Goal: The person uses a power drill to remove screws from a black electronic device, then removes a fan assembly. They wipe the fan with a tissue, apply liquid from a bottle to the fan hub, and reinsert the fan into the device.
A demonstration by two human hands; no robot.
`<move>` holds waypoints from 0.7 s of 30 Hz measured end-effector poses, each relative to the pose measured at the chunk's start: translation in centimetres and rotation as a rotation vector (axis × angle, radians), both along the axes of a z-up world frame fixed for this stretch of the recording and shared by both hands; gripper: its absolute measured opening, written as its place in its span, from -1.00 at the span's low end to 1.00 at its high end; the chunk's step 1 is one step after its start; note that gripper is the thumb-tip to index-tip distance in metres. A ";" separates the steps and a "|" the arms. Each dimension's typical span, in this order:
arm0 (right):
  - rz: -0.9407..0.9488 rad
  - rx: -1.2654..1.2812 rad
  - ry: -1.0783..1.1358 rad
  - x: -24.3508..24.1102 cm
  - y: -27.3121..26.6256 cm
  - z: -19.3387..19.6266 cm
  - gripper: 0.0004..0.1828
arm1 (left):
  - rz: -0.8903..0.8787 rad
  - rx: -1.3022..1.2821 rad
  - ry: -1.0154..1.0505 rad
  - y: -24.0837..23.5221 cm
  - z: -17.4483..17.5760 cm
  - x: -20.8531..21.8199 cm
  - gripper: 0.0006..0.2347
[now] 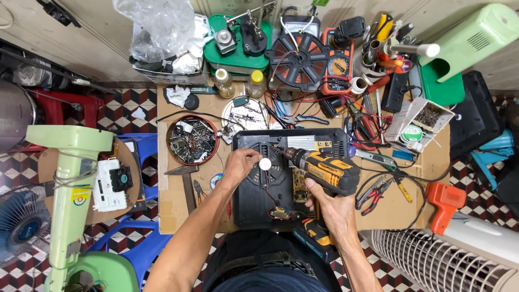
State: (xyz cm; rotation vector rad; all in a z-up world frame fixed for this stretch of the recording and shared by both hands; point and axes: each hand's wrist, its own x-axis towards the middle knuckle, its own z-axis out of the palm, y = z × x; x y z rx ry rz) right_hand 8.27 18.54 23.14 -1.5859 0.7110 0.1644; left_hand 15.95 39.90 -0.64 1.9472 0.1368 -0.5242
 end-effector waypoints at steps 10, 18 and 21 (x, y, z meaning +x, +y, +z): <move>-0.036 0.006 0.010 -3.0 -2.3 -1.7 -0.79 | -0.053 -0.045 -0.107 0.1 -0.2 -0.4 -0.77; -0.091 0.117 0.021 -4.4 -3.2 -2.9 -0.76 | -0.120 0.095 -0.063 0.0 0.8 -0.3 -0.67; -0.093 0.100 0.033 -4.4 -3.5 -2.6 -0.76 | -0.111 0.074 -0.059 -0.3 0.8 -0.4 -0.63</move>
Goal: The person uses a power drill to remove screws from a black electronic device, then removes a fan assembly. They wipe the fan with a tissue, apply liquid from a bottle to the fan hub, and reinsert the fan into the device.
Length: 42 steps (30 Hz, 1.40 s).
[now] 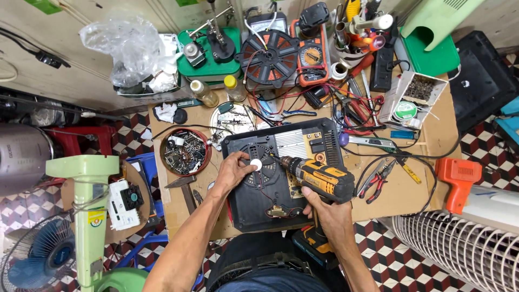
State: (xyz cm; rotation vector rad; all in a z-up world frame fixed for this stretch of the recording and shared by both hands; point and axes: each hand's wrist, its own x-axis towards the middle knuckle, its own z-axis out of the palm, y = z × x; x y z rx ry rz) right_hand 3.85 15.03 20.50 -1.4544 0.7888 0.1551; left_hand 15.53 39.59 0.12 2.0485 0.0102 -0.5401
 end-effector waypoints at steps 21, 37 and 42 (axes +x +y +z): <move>-0.009 0.041 -0.068 -0.3 -0.6 0.8 -0.75 | 0.075 0.121 0.052 -1.1 1.5 -0.4 -0.64; 0.324 -0.281 0.017 6.2 3.9 0.6 -0.73 | 0.052 0.121 -0.437 -2.0 3.9 1.9 -0.71; 0.323 -0.300 0.068 6.6 4.0 0.5 -0.72 | 0.138 0.065 -0.187 -2.3 4.5 2.2 -0.75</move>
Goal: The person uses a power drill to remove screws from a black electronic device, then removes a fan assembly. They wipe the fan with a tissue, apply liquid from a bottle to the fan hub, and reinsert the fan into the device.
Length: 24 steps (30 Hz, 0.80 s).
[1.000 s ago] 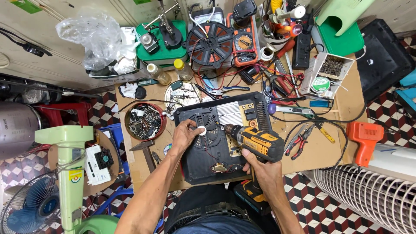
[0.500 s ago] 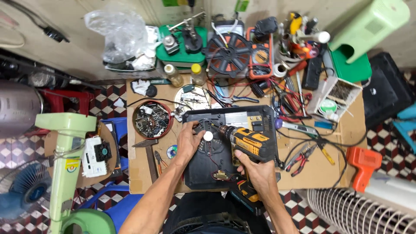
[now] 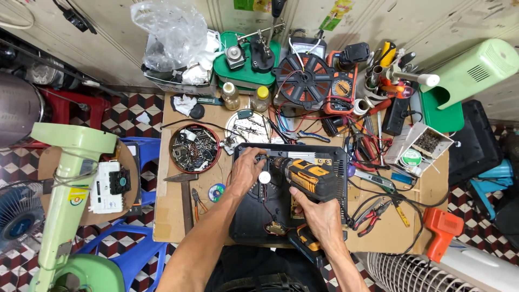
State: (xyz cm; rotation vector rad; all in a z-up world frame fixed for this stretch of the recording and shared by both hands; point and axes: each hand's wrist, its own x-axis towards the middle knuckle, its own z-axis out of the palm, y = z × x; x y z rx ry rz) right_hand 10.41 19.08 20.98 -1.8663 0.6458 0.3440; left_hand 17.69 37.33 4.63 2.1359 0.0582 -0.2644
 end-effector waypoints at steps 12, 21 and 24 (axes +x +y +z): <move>0.139 -0.191 0.097 1.0 0.6 2.0 -0.57 | 0.061 -0.011 -0.030 -0.2 0.9 -0.3 -0.80; 0.767 -0.460 0.079 9.3 1.2 4.2 -0.27 | -0.026 0.080 -0.080 0.2 -0.3 0.2 -0.78; 0.741 -0.459 0.169 10.4 1.3 3.9 -0.35 | -0.043 0.038 -0.195 0.4 -0.5 0.3 -0.72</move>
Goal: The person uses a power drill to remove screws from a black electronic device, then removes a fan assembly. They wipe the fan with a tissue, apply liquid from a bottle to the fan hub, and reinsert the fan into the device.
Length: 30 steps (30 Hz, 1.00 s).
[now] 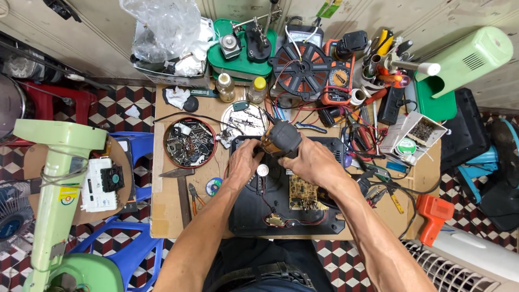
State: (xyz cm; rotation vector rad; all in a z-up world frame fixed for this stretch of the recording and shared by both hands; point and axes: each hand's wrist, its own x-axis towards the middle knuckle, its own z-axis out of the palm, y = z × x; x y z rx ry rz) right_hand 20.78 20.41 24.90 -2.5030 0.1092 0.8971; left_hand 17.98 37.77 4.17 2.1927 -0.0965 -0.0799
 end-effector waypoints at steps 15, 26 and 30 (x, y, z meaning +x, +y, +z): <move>0.063 -0.010 -0.054 0.5 0.2 0.3 -0.13 | 0.006 -0.031 0.008 -0.1 -1.1 0.1 -0.74; 0.134 -0.072 -0.102 0.4 0.7 1.1 -0.19 | 0.024 -0.019 0.070 0.2 -0.5 -0.1 -0.73; 0.135 -0.112 -0.078 0.6 0.2 -0.3 -0.16 | 0.029 -0.033 0.036 0.1 -0.4 0.0 -0.71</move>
